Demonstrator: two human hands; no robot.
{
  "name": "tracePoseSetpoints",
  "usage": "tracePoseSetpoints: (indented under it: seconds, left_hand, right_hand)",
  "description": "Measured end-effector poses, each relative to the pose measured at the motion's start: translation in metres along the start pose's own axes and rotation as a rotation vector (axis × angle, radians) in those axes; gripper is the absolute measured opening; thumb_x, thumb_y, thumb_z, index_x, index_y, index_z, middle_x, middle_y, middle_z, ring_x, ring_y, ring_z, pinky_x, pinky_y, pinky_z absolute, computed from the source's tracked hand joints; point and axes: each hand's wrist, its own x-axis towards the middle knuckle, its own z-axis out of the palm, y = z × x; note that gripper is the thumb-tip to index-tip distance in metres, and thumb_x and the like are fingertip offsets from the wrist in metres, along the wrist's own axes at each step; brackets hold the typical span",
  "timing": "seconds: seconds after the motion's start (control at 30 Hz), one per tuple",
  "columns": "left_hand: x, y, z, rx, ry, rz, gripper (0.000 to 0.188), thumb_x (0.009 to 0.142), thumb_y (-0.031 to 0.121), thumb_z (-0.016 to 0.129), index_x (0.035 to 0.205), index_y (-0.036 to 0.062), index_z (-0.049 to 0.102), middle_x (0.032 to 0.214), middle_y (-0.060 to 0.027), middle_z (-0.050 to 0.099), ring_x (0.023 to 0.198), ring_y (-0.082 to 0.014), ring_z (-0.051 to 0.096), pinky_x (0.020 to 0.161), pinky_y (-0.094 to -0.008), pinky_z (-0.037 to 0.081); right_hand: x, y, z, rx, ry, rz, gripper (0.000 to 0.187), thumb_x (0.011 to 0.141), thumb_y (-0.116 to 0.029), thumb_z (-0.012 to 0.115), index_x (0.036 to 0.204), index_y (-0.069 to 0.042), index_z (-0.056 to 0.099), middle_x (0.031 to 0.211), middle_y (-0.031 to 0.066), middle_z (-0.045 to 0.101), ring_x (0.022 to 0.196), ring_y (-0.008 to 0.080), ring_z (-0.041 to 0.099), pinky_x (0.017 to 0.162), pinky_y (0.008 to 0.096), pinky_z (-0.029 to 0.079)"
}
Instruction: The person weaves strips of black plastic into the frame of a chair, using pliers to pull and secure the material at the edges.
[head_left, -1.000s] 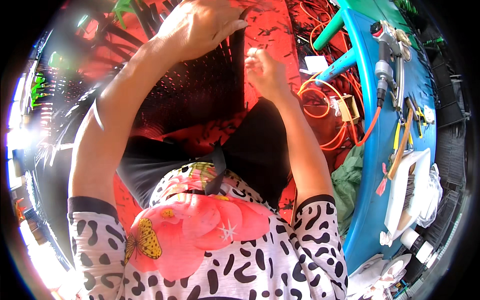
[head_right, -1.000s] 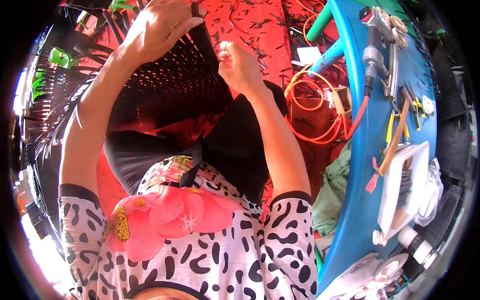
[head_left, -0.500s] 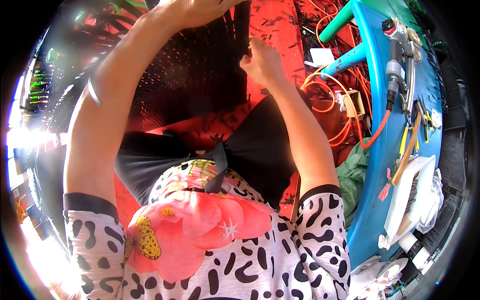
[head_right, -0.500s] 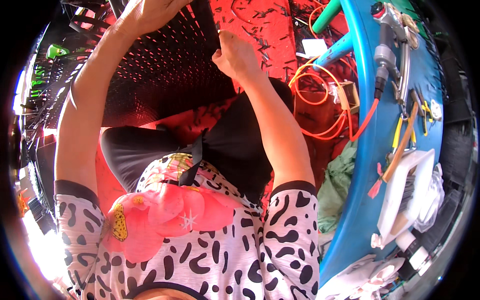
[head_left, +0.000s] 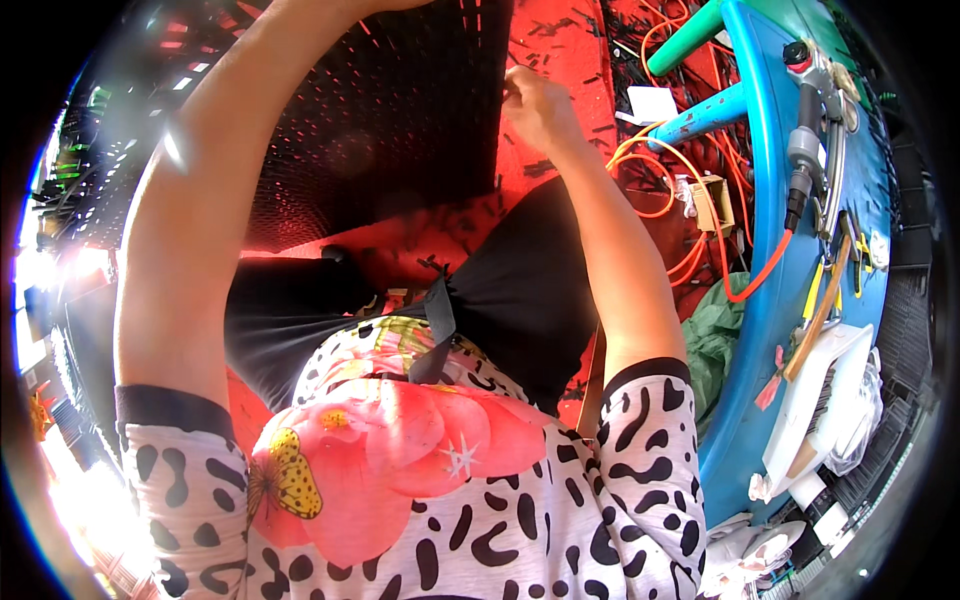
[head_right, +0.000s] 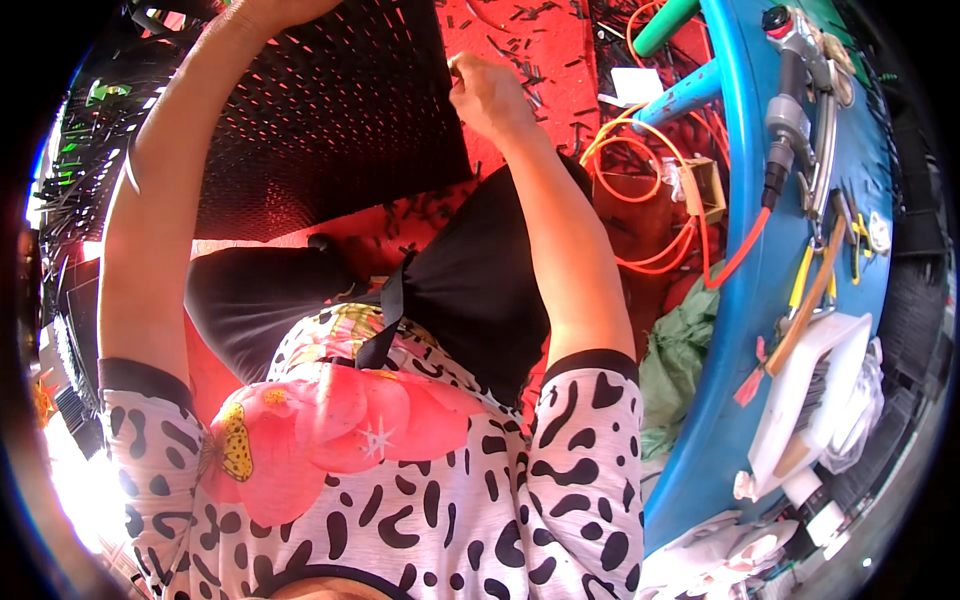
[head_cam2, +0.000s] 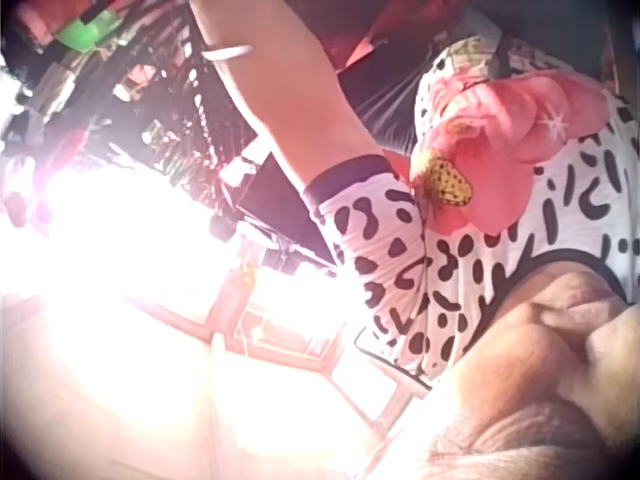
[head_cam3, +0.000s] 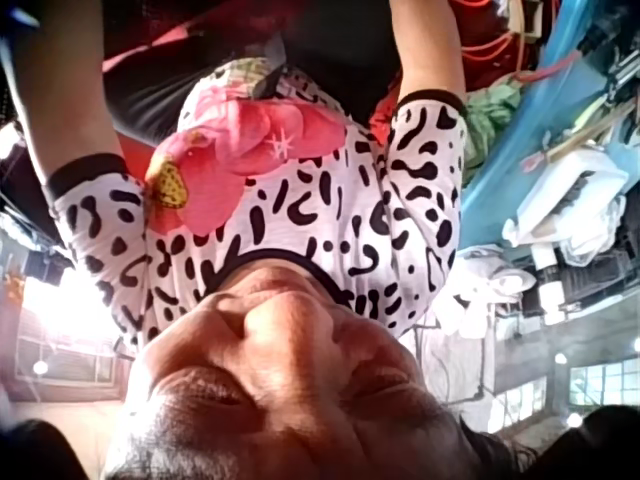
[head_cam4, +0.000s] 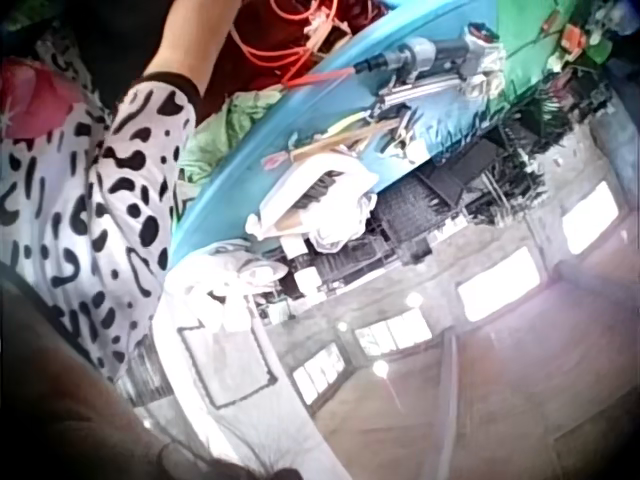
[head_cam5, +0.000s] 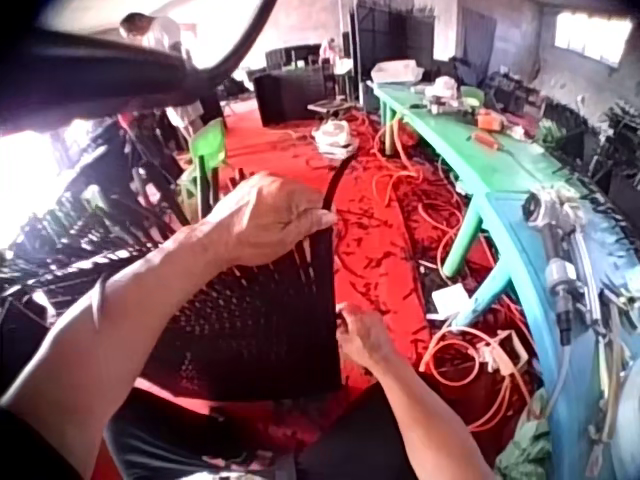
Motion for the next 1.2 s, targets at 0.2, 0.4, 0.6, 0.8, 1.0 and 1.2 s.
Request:
tracePoseSetpoints:
  seconds: [0.2,0.4,0.6,0.8,1.0,1.2]
  left_hand:
    - [0.002,-0.004,0.003,0.019,-0.010,-0.029,0.040,0.090,0.035,0.055,0.072,-0.0006,0.054,0.061,-0.0171,0.052,0.056,-0.0312,0.052,0.056,-0.0419,0.042]
    - [0.010,-0.012,0.004,0.039,-0.074,-0.087,0.038,0.090,0.036,0.054,0.079,-0.0006,0.058,0.067,-0.0182,0.057,0.062,-0.0310,0.056,0.060,-0.0418,0.044]
    - [0.024,-0.023,0.012,-0.055,-0.069,-0.065,0.037,0.090,0.036,0.054,0.081,0.0000,0.060,0.068,-0.0179,0.058,0.065,-0.0290,0.058,0.063,-0.0408,0.045]
    - [0.040,-0.038,0.019,-0.093,-0.065,-0.040,0.037,0.090,0.036,0.055,0.082,0.0000,0.059,0.066,-0.0149,0.055,0.063,-0.0230,0.055,0.063,-0.0379,0.045]
    - [0.063,-0.052,0.030,-0.107,-0.068,0.002,0.037,0.089,0.034,0.056,0.080,-0.0017,0.056,0.070,-0.0127,0.053,0.068,-0.0210,0.053,0.067,-0.0367,0.044]
    - [0.080,-0.070,0.033,-0.041,-0.096,0.028,0.039,0.089,0.033,0.057,0.073,-0.0026,0.053,0.063,-0.0098,0.048,0.061,-0.0171,0.048,0.061,-0.0350,0.042]
  right_hand:
    - [-0.004,0.012,0.011,0.062,-0.251,0.087,0.038,0.074,-0.010,0.062,0.110,0.000,0.054,0.089,0.0225,0.064,0.088,0.0368,0.062,0.077,0.0426,0.050]
    - [0.001,0.019,0.020,-0.090,-0.348,0.070,0.040,0.075,-0.013,0.064,0.111,0.002,0.052,0.090,0.0248,0.063,0.089,0.0405,0.061,0.077,0.0457,0.050]
    - [0.005,0.034,0.029,-0.057,-0.237,0.070,0.035,0.077,-0.011,0.060,0.109,0.001,0.052,0.089,0.0249,0.063,0.089,0.0401,0.061,0.077,0.0465,0.050]
    - [0.033,0.053,0.020,-0.187,-0.329,0.051,0.024,0.079,-0.009,0.056,0.102,-0.001,0.058,0.093,0.0221,0.064,0.091,0.0374,0.061,0.078,0.0438,0.049]
    - [0.002,0.089,0.068,0.280,-0.058,0.305,0.021,0.081,-0.009,0.053,0.100,-0.006,0.061,0.089,0.0201,0.065,0.089,0.0391,0.062,0.080,0.0420,0.050]
    - [-0.010,0.053,0.061,0.324,0.082,0.266,0.031,0.076,-0.011,0.062,0.106,-0.004,0.055,0.086,0.0185,0.066,0.083,0.0366,0.063,0.074,0.0417,0.052]
